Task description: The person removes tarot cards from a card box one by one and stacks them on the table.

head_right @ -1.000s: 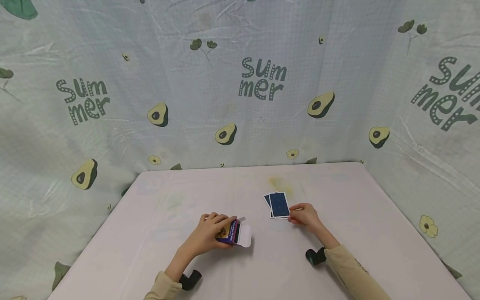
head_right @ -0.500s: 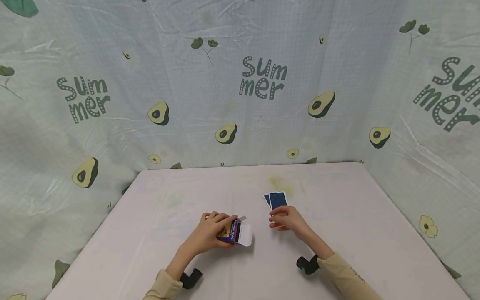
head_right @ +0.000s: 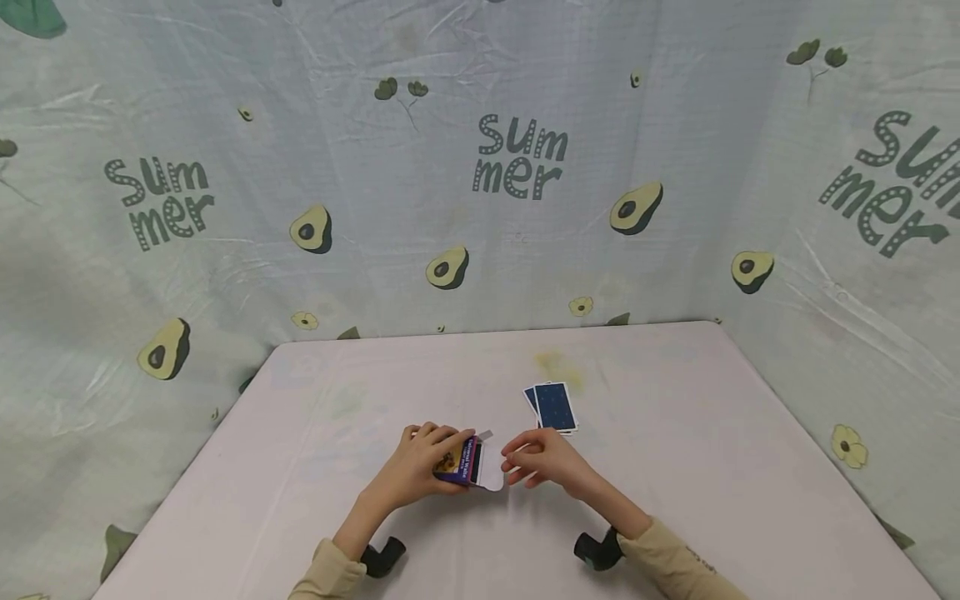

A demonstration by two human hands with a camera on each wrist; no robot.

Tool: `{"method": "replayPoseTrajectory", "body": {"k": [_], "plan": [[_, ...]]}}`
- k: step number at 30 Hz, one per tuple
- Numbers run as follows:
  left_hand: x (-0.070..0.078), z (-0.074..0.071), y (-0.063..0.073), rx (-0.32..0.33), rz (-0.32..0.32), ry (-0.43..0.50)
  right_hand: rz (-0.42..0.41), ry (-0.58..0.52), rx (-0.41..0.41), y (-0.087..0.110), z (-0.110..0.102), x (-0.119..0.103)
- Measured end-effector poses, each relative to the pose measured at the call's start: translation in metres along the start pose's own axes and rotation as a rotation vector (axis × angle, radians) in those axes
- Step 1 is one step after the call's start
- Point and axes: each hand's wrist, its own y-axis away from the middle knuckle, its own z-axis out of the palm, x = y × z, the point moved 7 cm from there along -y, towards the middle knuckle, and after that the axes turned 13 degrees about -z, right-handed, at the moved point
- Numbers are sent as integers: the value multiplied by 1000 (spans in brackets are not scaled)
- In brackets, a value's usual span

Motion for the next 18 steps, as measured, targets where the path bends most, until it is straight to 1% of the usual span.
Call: {"method": "replayPoseTrajectory", "body": {"k": [4,9,18], "plan": [[1,0,-1,7,5,-4,-19,-23,-27,0,7,-3],[4,-4,-1,20,10,5,-35,-10,-39,-2,13,-7],[4,-6,1,17,13,16,-3,5,-45,-6,20,-5]]}}
